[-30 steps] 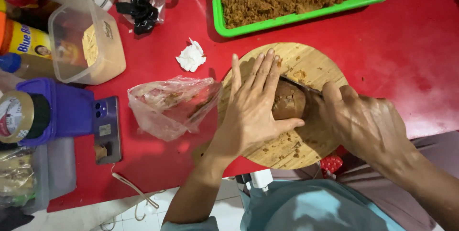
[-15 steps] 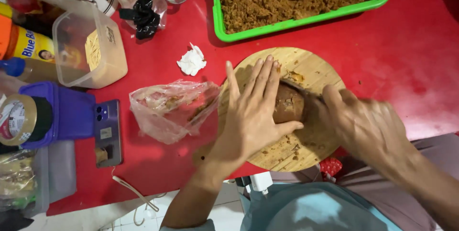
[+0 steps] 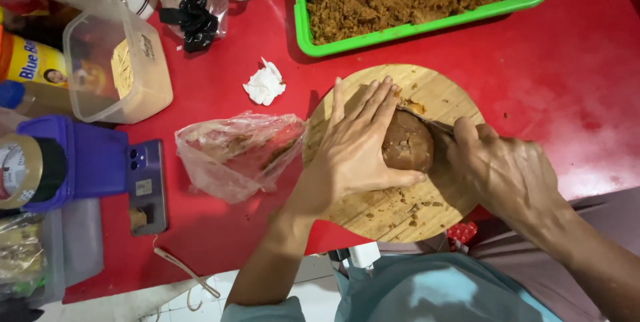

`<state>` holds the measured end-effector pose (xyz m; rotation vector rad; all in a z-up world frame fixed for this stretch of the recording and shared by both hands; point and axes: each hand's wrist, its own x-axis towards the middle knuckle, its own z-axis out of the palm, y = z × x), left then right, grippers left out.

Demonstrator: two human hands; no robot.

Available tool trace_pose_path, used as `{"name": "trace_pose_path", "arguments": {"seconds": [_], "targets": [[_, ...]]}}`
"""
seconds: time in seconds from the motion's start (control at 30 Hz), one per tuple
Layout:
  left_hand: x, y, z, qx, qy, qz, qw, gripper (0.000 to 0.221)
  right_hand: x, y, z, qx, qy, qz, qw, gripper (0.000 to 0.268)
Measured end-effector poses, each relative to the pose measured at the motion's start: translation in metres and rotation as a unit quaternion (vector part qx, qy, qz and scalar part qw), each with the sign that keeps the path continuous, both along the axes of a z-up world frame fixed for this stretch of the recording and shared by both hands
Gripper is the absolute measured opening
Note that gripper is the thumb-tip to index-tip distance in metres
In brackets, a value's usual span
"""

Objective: Shaving a block of palm sugar with a knife on a wooden cutting board

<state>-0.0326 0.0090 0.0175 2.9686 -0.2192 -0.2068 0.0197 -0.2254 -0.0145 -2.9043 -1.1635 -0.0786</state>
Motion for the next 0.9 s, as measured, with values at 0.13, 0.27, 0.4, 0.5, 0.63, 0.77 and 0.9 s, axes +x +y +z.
{"name": "trace_pose_path", "arguments": {"seconds": [0.13, 0.27, 0.4, 0.5, 0.63, 0.77, 0.9], "targets": [[-0.012, -0.006, 0.015, 0.003, 0.007, 0.013, 1.000, 0.135, -0.001, -0.003, 0.017, 0.001, -0.011, 0.009, 1.000, 0.019], [-0.039, -0.019, 0.031, 0.039, -0.211, 0.025, 0.976, 0.122, -0.017, -0.007, 0.046, 0.009, 0.031, 0.024, 0.999, 0.022], [-0.040, -0.017, 0.027, 0.018, -0.218, 0.027, 0.975, 0.119, -0.019, -0.003, 0.046, -0.003, -0.032, 0.019, 0.999, 0.025], [-0.036, -0.014, 0.026, 0.018, -0.207, 0.024, 0.978, 0.125, -0.015, 0.002, 0.044, -0.024, -0.012, 0.026, 0.999, 0.019], [-0.032, -0.009, 0.016, 0.018, -0.206, 0.027, 0.978, 0.132, -0.007, 0.002, 0.029, -0.024, -0.031, 0.041, 0.998, 0.021], [-0.026, -0.005, 0.012, 0.027, -0.123, 0.042, 0.991, 0.133, 0.000, 0.007, 0.027, -0.029, -0.010, 0.039, 0.999, 0.020], [-0.019, -0.001, 0.008, 0.016, -0.098, 0.036, 0.994, 0.137, 0.003, 0.010, 0.024, 0.000, -0.048, 0.035, 0.998, 0.021]]}}
